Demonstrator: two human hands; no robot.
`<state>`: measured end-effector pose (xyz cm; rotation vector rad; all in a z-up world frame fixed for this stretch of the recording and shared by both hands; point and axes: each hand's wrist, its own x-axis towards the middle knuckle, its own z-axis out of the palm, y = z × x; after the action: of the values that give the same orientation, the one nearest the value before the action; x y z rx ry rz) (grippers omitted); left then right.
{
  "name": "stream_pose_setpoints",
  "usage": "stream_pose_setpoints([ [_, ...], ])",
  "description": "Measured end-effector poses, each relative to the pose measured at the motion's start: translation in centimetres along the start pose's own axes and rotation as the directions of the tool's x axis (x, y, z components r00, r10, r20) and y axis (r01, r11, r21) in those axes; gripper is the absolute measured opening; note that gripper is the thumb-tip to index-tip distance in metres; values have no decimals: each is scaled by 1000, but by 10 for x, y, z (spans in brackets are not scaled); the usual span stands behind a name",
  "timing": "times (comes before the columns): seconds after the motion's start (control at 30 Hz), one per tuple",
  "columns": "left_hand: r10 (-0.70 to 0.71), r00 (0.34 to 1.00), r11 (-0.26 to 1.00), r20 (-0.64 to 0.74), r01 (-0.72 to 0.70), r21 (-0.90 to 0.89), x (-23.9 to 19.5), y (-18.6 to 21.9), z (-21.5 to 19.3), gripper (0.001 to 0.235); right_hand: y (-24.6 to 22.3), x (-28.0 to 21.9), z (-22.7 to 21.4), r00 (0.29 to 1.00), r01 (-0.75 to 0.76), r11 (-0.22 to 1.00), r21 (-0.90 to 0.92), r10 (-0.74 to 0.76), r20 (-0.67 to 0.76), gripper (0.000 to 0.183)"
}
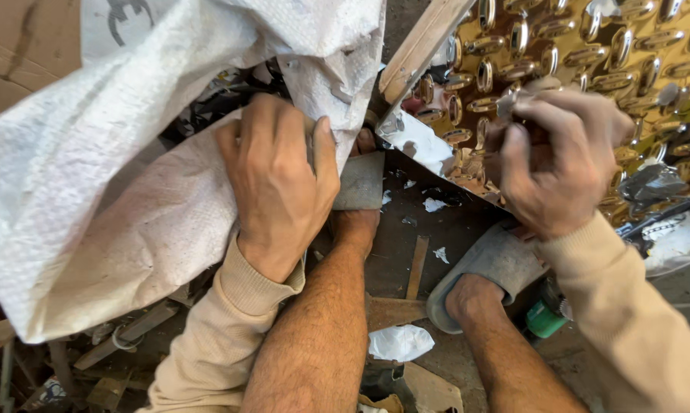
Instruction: The person peels a protective plastic film from a decorative stainless steel sheet by hand and using a scraper.
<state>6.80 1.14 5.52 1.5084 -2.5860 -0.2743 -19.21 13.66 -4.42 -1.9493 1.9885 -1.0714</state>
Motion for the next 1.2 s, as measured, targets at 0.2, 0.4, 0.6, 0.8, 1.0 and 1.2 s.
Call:
stream_pose_setpoints([
  [0.2, 437, 899, 820, -38, -416, -393, 1, 30, 23, 19, -12, -34, -36, 974, -228, 962, -149, 226, -33, 33],
  [0.4, 526, 850, 763, -17, -481, -432, 8, 43, 71, 30, -22, -21, -38, 979, -201, 970, -139, 197, -47, 20],
  [0.6, 603, 796, 750, -58, -590, -299, 16, 45, 71, 14, -15, -28, -37, 977, -209, 970, -120, 202, -69, 22],
  [0.8, 625, 781, 780, 23, -625, 36, 14, 57, 73, 10, -16, -29, -40, 973, -229, 968, -107, 223, -63, 23],
  [1.0, 603, 789, 797, 119, -592, -118, 6, 45, 76, 41, -16, -31, -41, 970, -241, 967, -78, 238, -54, 23],
  [1.2, 583, 812, 746, 39, -515, -423, -2, 28, 75, 31, -17, -29, -40, 970, -242, 967, -76, 239, -48, 23],
])
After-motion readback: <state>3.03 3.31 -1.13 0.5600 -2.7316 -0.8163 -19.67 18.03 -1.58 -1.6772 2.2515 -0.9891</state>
